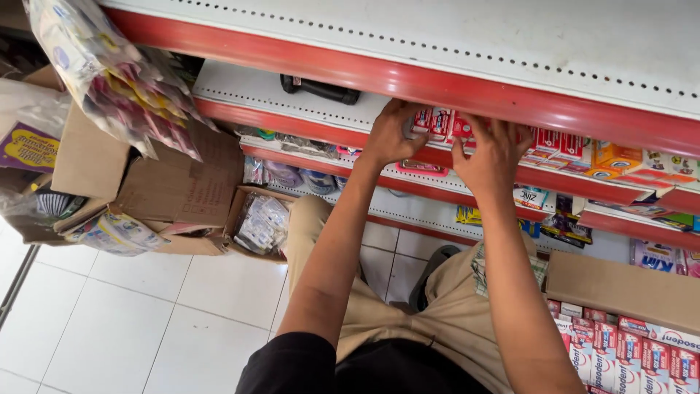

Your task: The recorder is scanning toothpaste boxes and placing them onto a grocery store shelf from a cardboard box.

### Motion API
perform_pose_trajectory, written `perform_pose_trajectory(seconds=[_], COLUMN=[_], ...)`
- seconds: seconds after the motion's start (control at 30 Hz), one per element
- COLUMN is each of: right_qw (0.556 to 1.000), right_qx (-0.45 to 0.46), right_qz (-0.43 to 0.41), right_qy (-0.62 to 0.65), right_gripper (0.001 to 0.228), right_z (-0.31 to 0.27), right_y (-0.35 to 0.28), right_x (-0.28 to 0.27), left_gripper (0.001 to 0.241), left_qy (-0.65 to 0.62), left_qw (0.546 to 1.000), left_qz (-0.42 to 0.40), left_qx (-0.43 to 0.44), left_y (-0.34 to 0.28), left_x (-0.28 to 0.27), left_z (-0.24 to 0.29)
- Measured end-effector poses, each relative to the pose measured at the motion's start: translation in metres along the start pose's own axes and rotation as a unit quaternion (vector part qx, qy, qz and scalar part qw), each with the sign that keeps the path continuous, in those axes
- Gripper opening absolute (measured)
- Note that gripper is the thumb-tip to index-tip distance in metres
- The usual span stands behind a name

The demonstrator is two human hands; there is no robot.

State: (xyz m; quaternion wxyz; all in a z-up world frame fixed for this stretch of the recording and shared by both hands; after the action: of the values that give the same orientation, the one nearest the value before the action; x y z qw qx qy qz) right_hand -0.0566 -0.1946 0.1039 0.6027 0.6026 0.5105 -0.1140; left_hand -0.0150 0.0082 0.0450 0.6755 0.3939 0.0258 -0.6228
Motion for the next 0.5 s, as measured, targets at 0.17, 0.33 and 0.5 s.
perform_pose_trajectory(seconds=[0.17,0.33,0.5], right_qw=[0.999,0.999,1.000], right_qx=[-0.024,-0.010,-0.006], right_qz=[-0.039,-0.040,-0.023], right_qy=[0.000,0.012,0.019], right_gripper=[0.054,0.045,0.044], right_z=[0.027,0.032,0.029], right_y=[-0.012,-0.020,-0.018], right_x=[0.026,0.029,0.030], left_gripper=[0.049,0.048,0.051], left_qy=[-0.035,-0.067,0.026], left_qw=[0.999,0.997,0.998], left_qz=[-0.007,-0.025,-0.031], left_qx=[-0.023,-0.030,0.039], left_y=[-0.002,-0.008,-0.005], left_x=[-0.002,0.000,-0.002], left_z=[0.001,0.005,0.011])
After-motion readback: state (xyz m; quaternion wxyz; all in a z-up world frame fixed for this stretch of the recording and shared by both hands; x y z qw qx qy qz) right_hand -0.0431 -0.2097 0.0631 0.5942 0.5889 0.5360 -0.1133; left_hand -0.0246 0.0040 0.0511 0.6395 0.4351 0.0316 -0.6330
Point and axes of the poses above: each hand's wrist, its own y-axis towards the middle knuckle, its own x-axis out of the palm, z = x × y, the point moved 3 cm from there along y, towards the middle knuckle
